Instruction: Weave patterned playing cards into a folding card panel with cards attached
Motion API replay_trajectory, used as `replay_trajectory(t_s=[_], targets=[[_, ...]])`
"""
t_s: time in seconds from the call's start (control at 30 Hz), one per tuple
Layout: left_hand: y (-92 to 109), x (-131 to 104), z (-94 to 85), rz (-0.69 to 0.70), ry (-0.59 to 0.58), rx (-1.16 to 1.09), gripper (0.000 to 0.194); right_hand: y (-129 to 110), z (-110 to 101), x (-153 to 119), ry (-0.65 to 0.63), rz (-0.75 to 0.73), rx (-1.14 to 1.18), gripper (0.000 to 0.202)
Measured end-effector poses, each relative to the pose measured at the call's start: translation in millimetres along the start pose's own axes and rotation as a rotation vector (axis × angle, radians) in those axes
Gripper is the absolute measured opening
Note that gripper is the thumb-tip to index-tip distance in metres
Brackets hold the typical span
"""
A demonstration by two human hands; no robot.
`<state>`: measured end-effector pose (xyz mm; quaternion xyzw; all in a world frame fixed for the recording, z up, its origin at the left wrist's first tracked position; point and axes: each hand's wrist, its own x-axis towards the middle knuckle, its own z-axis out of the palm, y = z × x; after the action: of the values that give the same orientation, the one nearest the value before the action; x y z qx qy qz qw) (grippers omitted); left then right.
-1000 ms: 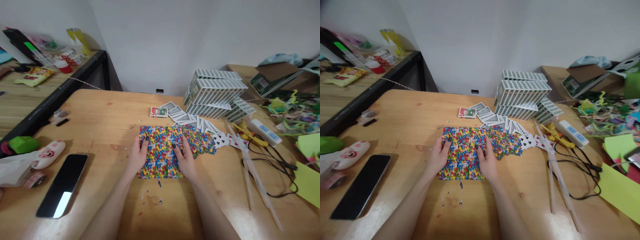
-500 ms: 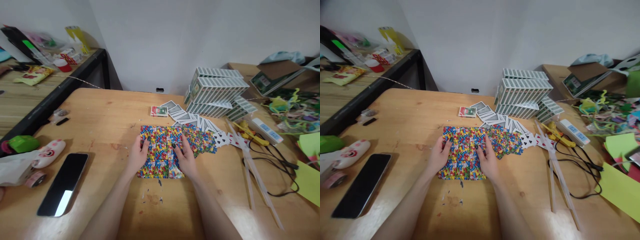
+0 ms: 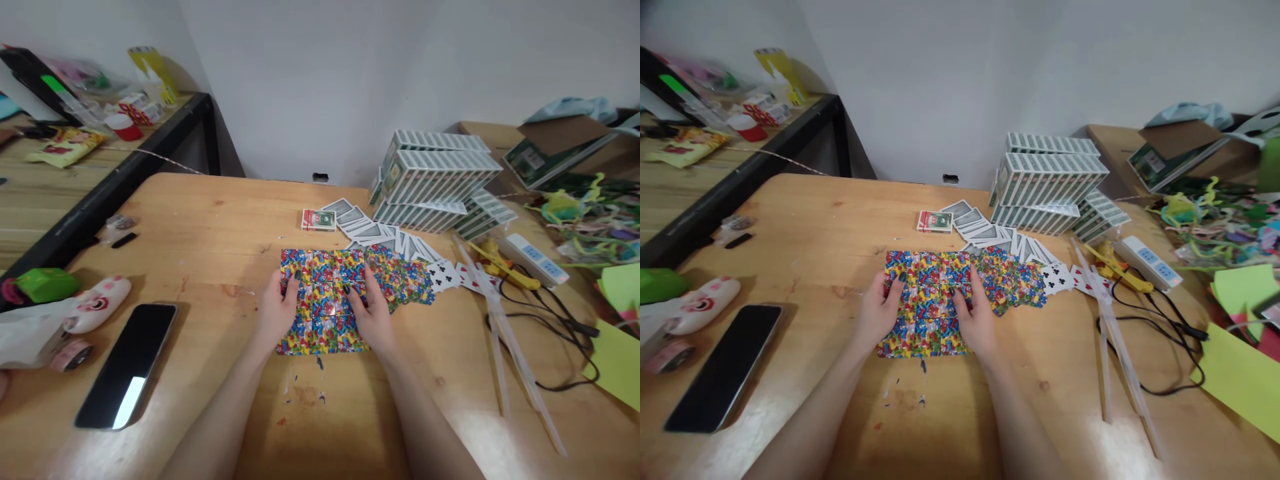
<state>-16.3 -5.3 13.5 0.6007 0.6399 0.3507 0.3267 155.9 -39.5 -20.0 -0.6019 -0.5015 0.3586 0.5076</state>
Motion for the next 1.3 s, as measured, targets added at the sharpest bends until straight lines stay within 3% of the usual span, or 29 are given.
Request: replay_trajectory(t_s=[0.57,0.8,0.93,1.13,1.2,1.3], targets=[[-1.8,2.8,-2.7,-0.013,0.035,-0.153,0.026,-3.4,-0.6,0.2,-0.056,-0.045,-0.017,0.062],[-3.9,2.4,-1.7,-0.014,0.059,-0.13,0.028,-9.8,2.9,-2.4,-0.019,-0.036,-0.059,0.059],[-2.6,5.0,-2.7,-0.008,0.053,-0.174,0.028,-15.4,4.3,-3.3,-0.022,0.005,0.025,0.059],[-6.0,13.1,-7.8,-0.114,0.076,-0.258,0.03,-17.9,7.3,-5.6,-0.148,0.073,0.249,0.069],[-4.3,12.0,-8.7,-0.212,0.011,-0.415,0.031,-16.0,8.1,-5.6,-0.128,0.075,0.267,0.07],[0.4,6.8,-7.9,-0.4,-0.242,-0.66,0.035,-11.9,7.1,-3.9,-0.05,0.054,0.287,0.068]])
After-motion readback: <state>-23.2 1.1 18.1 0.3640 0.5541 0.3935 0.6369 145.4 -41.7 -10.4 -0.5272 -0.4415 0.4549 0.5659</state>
